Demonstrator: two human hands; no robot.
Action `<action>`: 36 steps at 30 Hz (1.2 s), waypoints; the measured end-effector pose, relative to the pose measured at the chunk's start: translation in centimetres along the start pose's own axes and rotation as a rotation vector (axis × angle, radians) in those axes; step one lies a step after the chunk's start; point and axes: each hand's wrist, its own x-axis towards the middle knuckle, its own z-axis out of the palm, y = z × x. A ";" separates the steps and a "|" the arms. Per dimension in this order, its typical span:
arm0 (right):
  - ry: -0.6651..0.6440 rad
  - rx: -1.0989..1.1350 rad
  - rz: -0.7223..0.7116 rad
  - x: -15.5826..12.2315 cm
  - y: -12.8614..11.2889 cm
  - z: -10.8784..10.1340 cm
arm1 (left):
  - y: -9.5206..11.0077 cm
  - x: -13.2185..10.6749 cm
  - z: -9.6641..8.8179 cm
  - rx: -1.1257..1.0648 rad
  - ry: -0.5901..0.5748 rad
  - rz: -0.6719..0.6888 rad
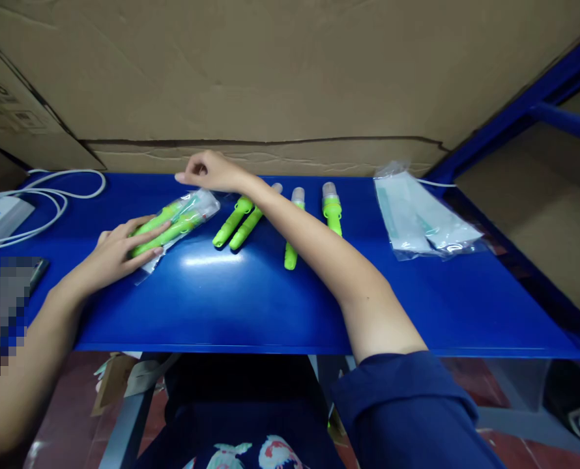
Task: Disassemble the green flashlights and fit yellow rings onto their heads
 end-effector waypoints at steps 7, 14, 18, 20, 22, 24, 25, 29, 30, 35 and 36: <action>-0.153 -0.297 0.076 1.5 -1.9 1.4 | 0.1 -0.1 0.1 -0.003 0.010 0.039; 0.046 -0.434 -0.013 2.0 1.2 1.5 | 0.2 0.0 0.1 -0.017 0.015 0.024; 0.089 -0.420 -0.040 1.9 4.0 0.2 | 0.2 0.0 0.1 -0.010 0.005 0.014; 0.055 -0.438 0.003 1.3 4.0 -0.5 | 0.3 0.0 0.0 -0.008 -0.003 0.013; -0.040 -0.420 -0.044 0.7 3.4 -0.9 | 0.3 0.0 0.0 -0.009 -0.008 0.016; -0.124 -0.362 -0.082 0.5 2.7 -0.9 | 0.3 -0.1 0.0 -0.010 -0.006 0.019; -0.149 -0.325 -0.065 0.5 2.5 -0.9 | 0.2 -0.1 0.0 -0.011 -0.002 0.021; -0.153 -0.117 0.116 1.3 3.0 -0.8 | 0.1 -0.3 0.1 -0.022 0.026 0.044; -0.146 -0.046 0.145 1.5 3.2 -0.9 | 0.1 -0.4 0.1 -0.028 0.031 0.050; -0.254 0.196 0.286 1.6 3.3 -1.1 | 0.0 -0.5 0.1 -0.063 0.054 0.051; -0.309 0.204 0.324 1.6 3.2 -1.1 | 0.0 -0.5 0.0 -0.066 0.056 0.048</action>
